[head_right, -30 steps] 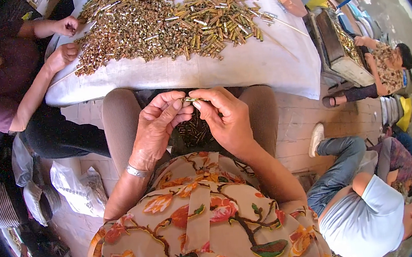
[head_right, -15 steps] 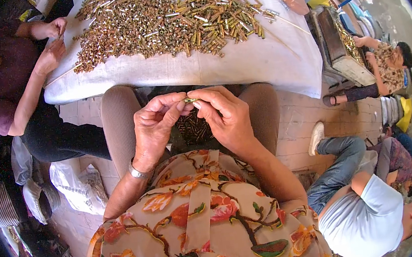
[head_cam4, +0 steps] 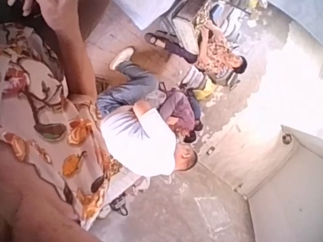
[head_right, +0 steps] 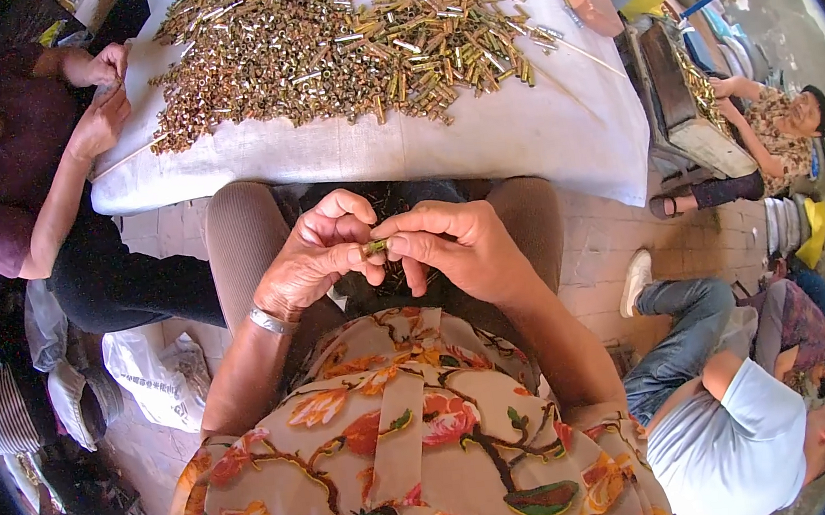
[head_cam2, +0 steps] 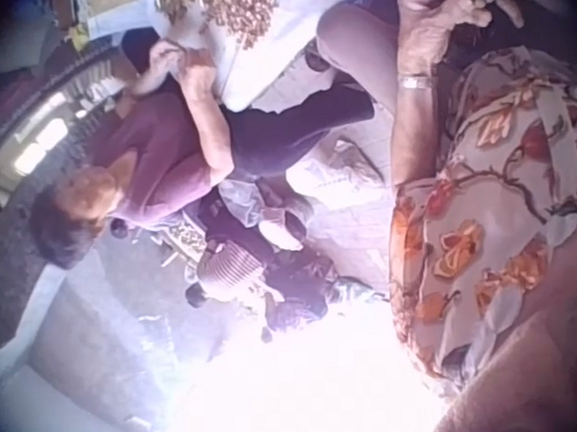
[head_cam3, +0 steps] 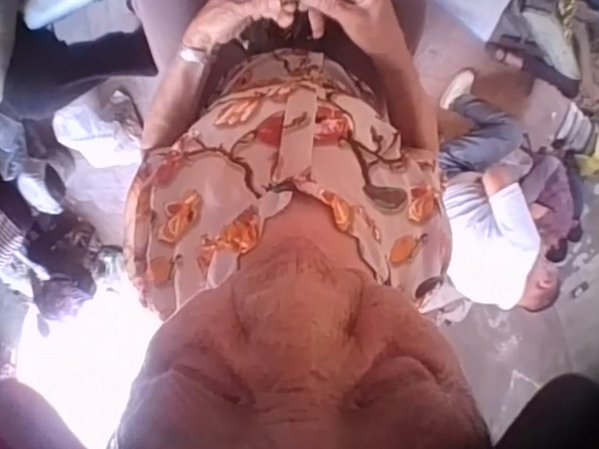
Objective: The person sorts through small metal components by hand on a work surface.
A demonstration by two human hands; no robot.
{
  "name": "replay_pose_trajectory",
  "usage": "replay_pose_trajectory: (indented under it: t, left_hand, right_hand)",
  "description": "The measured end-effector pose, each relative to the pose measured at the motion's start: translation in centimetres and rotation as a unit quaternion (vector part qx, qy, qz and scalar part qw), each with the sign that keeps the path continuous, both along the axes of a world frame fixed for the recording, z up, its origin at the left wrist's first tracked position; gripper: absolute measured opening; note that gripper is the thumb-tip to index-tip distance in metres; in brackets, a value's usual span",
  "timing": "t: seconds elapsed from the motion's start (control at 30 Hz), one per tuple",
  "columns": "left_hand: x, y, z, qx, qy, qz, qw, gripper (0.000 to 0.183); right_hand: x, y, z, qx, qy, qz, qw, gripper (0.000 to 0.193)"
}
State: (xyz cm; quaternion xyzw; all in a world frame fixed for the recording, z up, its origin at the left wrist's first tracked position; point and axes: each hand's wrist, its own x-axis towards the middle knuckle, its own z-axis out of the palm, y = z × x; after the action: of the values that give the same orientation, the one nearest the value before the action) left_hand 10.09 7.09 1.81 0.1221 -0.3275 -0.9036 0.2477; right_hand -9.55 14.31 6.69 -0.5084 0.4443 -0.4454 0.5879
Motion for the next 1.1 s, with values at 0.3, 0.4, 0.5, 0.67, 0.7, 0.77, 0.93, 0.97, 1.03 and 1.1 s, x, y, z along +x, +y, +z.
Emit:
replay_pose_trajectory:
  t: [0.3,0.4,0.5,0.67,0.7,0.77,0.93,0.97,1.03,1.1]
  left_hand:
    - [-0.7,0.1,-1.8,0.063,0.032,0.066,0.995,0.009]
    - [-0.9,0.0,-2.2,0.077,0.051,0.058,0.994,0.01]
    - [-1.0,-0.1,-2.3,0.087,0.068,0.053,0.992,0.01]
    - [-1.1,0.2,-2.5,0.133,0.125,0.051,0.982,0.012]
    - [-1.1,0.3,-2.7,0.133,0.125,0.051,0.982,0.012]
    - [-1.0,0.4,-3.0,0.139,0.13,0.055,0.98,0.015]
    - [-1.2,0.5,-2.8,0.166,0.151,0.056,0.973,0.017]
    - [-1.3,0.4,-2.7,0.174,0.156,0.057,0.971,0.018]
    - [-1.2,0.6,-3.1,0.175,0.17,0.059,0.968,0.018]
    - [-1.2,0.7,-3.4,0.175,0.183,0.061,0.965,0.018]
  right_hand:
    - [0.4,-1.1,-0.4,-0.009,0.036,-0.06,0.998,0.018]
    - [0.0,-1.4,-0.1,0.044,-0.002,-0.042,0.998,0.021]
    - [0.1,-1.6,-0.1,0.075,-0.03,-0.032,0.996,0.023]
    - [1.3,-1.1,-0.9,0.102,-0.108,-0.079,0.986,0.024]
    - [1.4,-1.0,-1.1,0.103,-0.121,-0.083,0.984,0.024]
    - [1.7,-0.9,-1.1,0.104,-0.133,-0.087,0.982,0.023]
    - [2.2,-1.1,-0.7,0.022,-0.037,-0.087,0.995,0.021]
    - [2.3,-1.1,-0.6,0.022,-0.036,-0.085,0.995,0.021]
    - [2.5,-1.2,-0.3,-0.012,0.011,-0.094,0.995,0.02]
    - [2.9,-1.2,-0.3,-0.024,0.013,-0.095,0.995,0.02]
